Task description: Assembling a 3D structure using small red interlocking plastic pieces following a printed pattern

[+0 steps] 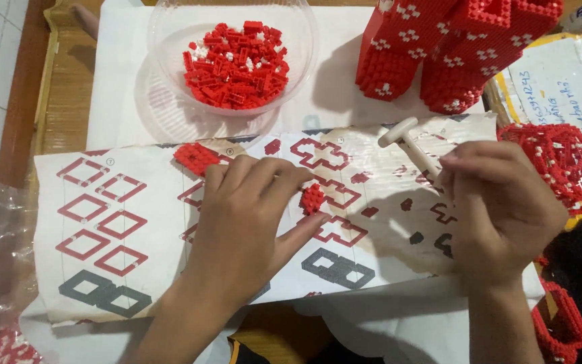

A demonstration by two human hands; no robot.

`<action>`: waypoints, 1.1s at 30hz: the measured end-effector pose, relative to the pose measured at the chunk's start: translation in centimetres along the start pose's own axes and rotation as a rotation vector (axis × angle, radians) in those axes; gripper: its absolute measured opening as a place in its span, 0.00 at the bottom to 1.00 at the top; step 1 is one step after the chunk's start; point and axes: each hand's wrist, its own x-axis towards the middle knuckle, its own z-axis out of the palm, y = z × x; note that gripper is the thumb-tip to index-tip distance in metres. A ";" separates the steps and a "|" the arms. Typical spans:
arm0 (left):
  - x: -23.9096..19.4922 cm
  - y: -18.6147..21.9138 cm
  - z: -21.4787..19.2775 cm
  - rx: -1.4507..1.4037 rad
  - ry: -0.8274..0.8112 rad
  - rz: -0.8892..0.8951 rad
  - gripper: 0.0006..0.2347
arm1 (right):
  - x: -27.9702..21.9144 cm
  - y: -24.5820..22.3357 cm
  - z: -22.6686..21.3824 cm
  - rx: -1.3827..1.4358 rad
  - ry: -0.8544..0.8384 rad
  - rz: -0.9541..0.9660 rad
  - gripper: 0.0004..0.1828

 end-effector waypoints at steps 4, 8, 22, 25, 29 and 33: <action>-0.4 -0.5 -0.5 0.011 -0.012 0.108 0.12 | 0.0 -0.4 0.7 -0.047 0.046 -0.054 0.10; -0.5 0.1 -0.5 0.187 0.034 0.177 0.07 | -0.1 -0.4 0.6 -0.077 0.016 -0.039 0.08; -0.6 1.3 -0.4 0.382 0.099 0.206 0.04 | 0.0 -0.6 0.5 -0.133 -0.021 -0.072 0.10; -0.5 1.3 -0.3 0.237 0.118 0.135 0.05 | 0.0 -0.5 0.5 -0.113 -0.016 -0.073 0.10; -0.5 1.2 -0.1 0.187 0.117 0.096 0.06 | 0.0 -0.5 0.4 -0.125 -0.029 -0.081 0.10; -0.2 0.9 -0.2 0.158 0.095 0.070 0.07 | 0.1 -0.7 0.6 -0.144 -0.032 -0.103 0.11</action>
